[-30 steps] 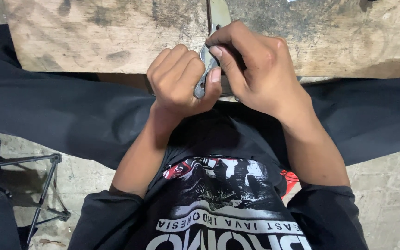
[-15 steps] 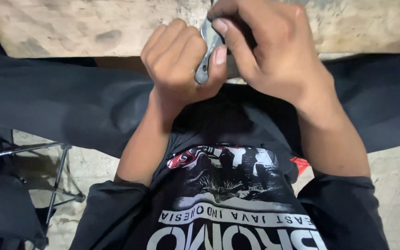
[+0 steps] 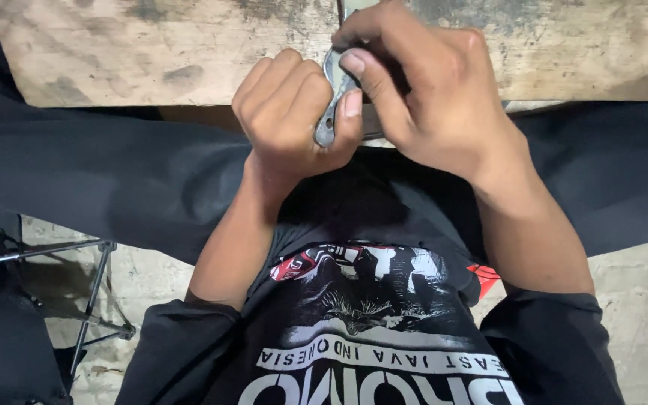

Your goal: The person sits cross-legged on the floor and files a small metal part using a metal file. They hold the part in one hand and rub the file along its edges repeatedly. The person occasionally repositions the part to access different edges.

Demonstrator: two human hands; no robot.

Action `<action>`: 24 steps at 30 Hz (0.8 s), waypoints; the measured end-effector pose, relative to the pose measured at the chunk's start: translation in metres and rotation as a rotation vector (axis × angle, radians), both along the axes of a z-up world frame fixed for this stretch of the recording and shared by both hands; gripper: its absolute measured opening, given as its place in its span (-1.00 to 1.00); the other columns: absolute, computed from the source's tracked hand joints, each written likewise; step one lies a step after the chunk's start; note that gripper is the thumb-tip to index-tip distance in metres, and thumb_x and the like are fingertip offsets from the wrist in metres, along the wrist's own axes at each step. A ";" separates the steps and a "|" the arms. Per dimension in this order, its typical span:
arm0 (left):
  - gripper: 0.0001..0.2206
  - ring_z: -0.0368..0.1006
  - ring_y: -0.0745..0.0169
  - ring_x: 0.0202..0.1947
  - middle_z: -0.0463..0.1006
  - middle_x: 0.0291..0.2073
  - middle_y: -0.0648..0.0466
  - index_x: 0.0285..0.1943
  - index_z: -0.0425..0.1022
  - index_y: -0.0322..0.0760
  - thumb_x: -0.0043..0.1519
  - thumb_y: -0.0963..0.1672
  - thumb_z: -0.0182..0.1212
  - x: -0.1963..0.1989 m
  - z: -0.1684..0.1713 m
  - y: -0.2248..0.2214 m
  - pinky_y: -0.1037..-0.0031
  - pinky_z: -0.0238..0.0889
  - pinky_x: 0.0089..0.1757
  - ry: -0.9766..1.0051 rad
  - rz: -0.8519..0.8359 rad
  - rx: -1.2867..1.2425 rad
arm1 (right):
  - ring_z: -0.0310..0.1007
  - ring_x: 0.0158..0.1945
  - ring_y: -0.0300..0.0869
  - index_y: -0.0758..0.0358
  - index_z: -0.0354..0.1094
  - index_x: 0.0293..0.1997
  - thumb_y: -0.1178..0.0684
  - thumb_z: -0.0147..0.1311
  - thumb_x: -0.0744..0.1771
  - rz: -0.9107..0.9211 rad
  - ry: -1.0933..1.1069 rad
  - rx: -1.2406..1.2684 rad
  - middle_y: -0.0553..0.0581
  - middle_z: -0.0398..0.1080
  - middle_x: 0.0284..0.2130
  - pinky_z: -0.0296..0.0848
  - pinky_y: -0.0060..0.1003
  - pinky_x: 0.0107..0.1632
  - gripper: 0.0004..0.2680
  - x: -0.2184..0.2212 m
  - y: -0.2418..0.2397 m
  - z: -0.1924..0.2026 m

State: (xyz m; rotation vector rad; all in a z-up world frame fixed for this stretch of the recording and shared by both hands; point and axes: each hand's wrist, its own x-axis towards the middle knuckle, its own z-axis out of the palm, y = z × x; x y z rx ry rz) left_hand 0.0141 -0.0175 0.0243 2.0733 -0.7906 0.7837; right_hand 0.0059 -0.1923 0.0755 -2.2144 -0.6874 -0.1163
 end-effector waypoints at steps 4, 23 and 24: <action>-0.85 0.12 0.08 -0.58 0.34 -0.59 0.00 -0.51 0.36 -0.35 0.10 -0.22 0.20 -0.001 0.000 0.001 0.33 0.08 -0.42 0.013 -0.013 -0.012 | 0.30 -0.49 -0.08 0.53 0.40 0.13 0.40 0.21 0.46 -0.036 -0.043 -0.032 0.28 0.49 -0.28 0.23 -0.17 -0.37 -0.87 0.000 -0.001 -0.004; -0.82 0.07 0.10 -0.59 0.28 -0.62 0.02 -0.53 0.31 -0.32 0.09 -0.24 0.23 -0.001 0.000 0.000 0.34 0.05 -0.42 -0.013 -0.013 -0.025 | 0.20 -0.58 -0.17 0.48 0.43 0.01 0.40 0.17 0.45 -0.058 0.013 -0.028 0.15 0.38 -0.49 0.17 -0.25 -0.43 -0.93 -0.001 0.002 0.001; -0.83 0.07 0.10 -0.60 0.28 -0.62 0.02 -0.53 0.32 -0.32 0.10 -0.23 0.22 -0.001 0.000 0.000 0.33 0.03 -0.43 -0.013 -0.010 -0.023 | 0.21 -0.57 -0.17 0.49 0.42 0.00 0.39 0.17 0.45 -0.066 0.011 -0.029 0.15 0.40 -0.48 0.18 -0.25 -0.43 -0.93 -0.001 0.002 0.002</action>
